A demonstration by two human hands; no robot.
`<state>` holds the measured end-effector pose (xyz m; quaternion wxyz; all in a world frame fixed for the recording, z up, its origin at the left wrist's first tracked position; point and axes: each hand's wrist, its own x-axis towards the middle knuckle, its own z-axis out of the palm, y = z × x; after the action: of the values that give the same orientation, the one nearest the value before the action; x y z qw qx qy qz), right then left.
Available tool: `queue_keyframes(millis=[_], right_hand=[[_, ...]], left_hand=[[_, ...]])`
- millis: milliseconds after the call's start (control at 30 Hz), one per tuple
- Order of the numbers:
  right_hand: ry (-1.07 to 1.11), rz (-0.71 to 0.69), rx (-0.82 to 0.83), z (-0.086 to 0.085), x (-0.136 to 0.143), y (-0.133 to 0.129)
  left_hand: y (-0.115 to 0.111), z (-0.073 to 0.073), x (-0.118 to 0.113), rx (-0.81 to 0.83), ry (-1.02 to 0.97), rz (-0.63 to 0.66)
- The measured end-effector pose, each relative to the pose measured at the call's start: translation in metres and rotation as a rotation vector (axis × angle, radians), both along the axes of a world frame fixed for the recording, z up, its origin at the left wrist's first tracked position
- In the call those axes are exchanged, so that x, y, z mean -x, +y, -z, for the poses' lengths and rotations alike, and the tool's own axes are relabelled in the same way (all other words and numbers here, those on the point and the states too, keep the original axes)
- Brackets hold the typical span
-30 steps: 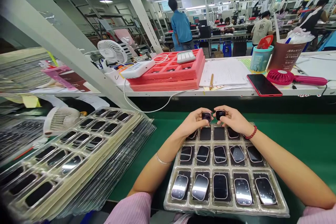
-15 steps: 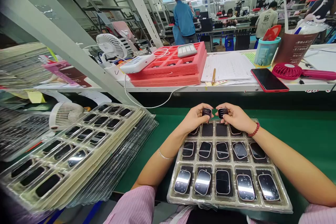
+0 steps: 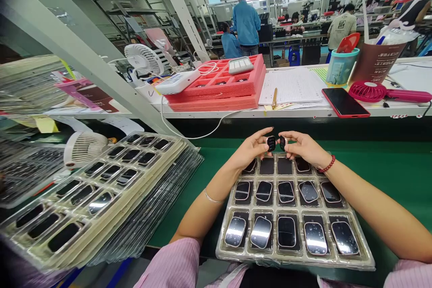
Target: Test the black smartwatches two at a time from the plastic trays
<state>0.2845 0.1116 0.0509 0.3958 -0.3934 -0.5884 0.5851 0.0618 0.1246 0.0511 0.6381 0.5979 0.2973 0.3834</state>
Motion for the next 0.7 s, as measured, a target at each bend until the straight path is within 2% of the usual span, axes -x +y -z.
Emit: queue_keyframes(millis=[267, 700], right_hand=[[-0.116, -0.007, -0.041, -0.0079, 0.0016, -0.0032], [-0.128, -0.028, -0.077, -0.0041, 0.0007, -0.0017]], left_hand=[[-0.0037, -0.0049, -0.0003, 0.020, 0.036, 0.005], [-0.0018, -0.0005, -0.0004, 0.026, 0.034, 0.017]])
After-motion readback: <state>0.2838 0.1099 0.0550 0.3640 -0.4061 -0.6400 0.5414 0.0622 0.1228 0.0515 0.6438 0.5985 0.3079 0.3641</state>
